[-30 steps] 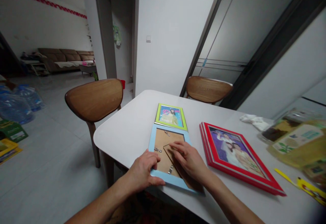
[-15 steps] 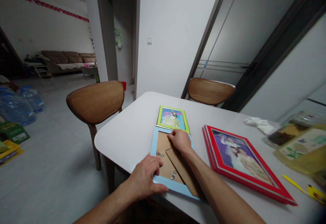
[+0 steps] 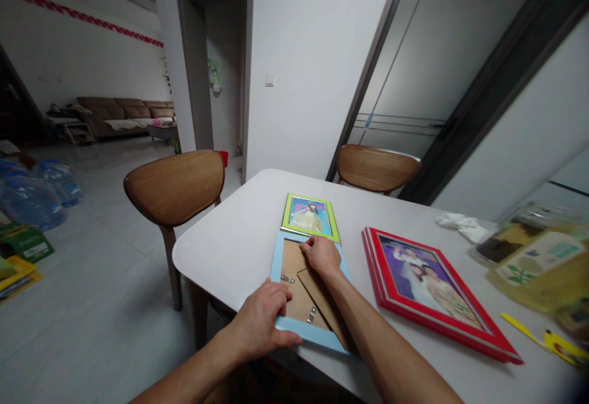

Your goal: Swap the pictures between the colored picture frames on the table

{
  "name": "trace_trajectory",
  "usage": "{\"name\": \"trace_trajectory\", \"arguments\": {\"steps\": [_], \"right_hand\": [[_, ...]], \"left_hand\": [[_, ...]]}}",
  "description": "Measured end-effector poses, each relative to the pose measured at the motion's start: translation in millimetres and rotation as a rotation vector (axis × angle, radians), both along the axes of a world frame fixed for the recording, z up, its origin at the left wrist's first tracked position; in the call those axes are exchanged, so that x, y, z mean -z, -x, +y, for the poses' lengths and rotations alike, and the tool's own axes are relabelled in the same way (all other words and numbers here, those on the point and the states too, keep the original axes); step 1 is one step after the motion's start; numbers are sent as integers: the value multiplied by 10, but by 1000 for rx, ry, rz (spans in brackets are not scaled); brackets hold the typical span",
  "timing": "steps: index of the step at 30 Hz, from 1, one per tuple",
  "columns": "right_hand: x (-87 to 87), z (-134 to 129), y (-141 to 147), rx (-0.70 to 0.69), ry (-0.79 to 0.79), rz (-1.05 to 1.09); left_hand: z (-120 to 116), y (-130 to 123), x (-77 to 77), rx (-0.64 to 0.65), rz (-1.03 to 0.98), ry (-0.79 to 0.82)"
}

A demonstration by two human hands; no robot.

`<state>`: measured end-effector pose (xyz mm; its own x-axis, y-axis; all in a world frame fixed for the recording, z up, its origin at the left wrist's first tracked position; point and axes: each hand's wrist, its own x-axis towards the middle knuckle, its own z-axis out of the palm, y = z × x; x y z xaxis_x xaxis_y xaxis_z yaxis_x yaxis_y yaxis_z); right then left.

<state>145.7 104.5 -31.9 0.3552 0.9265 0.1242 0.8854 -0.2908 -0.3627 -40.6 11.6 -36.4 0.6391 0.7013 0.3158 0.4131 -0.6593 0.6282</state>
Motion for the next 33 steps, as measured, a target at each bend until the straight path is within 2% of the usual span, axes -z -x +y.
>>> {"name": "trace_trajectory", "arguments": {"steps": [7, 17, 27, 31, 33], "right_hand": [[9, 49, 24, 37, -15, 0], [-29, 68, -101, -5, -45, 30], [12, 24, -18, 21, -45, 88], [-62, -9, -56, -53, -94, 144], [-119, -86, -116, -112, -133, 184]], "left_hand": [[-16, 28, -86, 0, 47, 15], [-29, 55, -90, -2, 100, 17], [-68, -9, -162, -42, 189, -30], [-134, -96, -163, -94, 226, -99], [-176, -176, -185, -81, 252, -145]]}}
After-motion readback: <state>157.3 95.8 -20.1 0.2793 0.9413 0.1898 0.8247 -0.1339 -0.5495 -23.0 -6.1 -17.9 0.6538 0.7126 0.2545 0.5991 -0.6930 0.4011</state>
